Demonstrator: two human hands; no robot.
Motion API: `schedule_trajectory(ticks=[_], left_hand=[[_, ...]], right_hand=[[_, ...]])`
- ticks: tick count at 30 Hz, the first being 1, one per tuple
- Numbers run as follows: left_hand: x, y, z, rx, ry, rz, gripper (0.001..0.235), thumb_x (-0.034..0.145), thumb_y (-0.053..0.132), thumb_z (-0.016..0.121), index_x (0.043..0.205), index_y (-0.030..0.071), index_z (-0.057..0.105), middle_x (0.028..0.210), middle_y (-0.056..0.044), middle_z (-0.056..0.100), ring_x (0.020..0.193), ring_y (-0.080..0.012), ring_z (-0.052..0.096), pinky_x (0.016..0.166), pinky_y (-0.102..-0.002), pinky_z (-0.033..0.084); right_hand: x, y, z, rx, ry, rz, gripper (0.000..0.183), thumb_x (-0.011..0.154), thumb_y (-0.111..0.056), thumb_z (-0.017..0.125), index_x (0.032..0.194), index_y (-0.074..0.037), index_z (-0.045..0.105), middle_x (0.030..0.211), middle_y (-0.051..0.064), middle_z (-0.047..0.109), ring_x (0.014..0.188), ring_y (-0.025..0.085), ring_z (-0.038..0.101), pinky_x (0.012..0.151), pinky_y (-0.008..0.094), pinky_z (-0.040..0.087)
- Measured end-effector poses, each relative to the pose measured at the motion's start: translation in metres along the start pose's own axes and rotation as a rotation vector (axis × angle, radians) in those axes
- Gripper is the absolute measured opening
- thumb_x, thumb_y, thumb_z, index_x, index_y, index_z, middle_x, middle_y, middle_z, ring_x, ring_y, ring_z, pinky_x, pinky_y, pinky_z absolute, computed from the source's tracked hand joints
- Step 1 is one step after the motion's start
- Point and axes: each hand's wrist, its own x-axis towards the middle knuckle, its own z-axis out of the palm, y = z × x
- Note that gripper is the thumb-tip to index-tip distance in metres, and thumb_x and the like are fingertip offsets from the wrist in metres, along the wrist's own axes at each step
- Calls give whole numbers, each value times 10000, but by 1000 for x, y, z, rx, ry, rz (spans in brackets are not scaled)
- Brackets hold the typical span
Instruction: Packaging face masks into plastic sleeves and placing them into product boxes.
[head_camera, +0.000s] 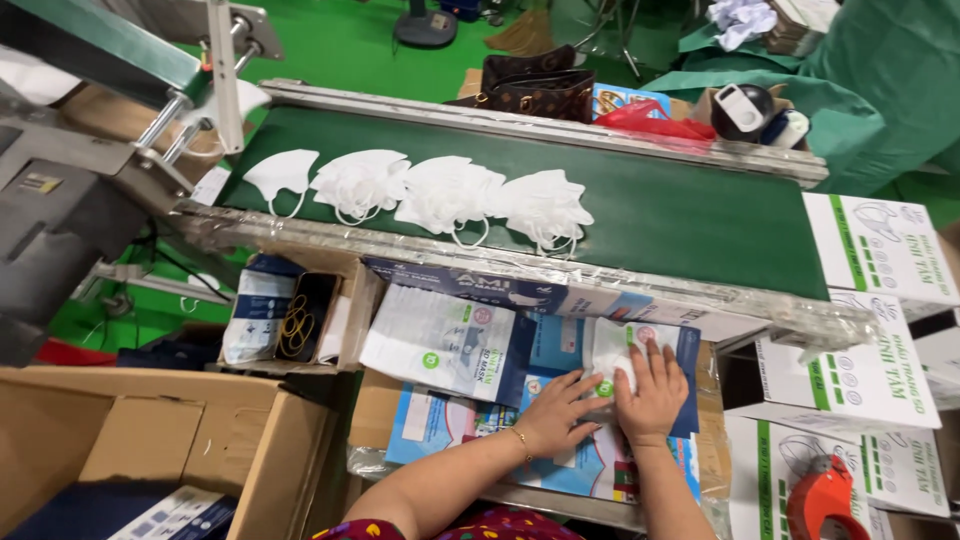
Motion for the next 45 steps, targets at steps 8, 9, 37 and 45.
schedule_trajectory(ticks=[8, 9, 37, 45], left_hand=[[1, 0, 0, -3, -18, 6, 545, 909, 276, 734, 1430, 219, 586, 1622, -111, 444, 1447, -446, 423, 1176, -548, 361], [1, 0, -1, -3, -22, 5, 545, 909, 276, 734, 1430, 219, 586, 1622, -111, 444, 1447, -446, 423, 1176, -548, 361], [-4, -3, 10, 32, 0, 21, 304, 932, 407, 665, 882, 107, 663, 897, -65, 645, 962, -294, 628, 1004, -428, 458], [-2, -3, 9, 63, -105, 40, 365, 943, 455, 614, 803, 121, 655, 817, -56, 676, 916, -277, 658, 1103, -447, 437]], right_hand=[[1, 0, -1, 22, 3, 20, 450, 938, -366, 620, 1322, -140, 682, 1476, 90, 599, 1374, 361, 521, 1135, 492, 350], [0, -1, -2, 23, 1, 24, 450, 938, -366, 620, 1322, -140, 682, 1476, 90, 599, 1374, 361, 521, 1135, 492, 350], [-5, 12, 6, 101, 44, -109, 394, 972, -295, 663, 1299, -76, 686, 1457, 164, 631, 1343, 458, 563, 1091, 542, 440], [-9, 16, 10, 88, 52, -100, 386, 986, -297, 659, 1297, -74, 703, 1441, 173, 649, 1340, 469, 576, 1088, 550, 462]])
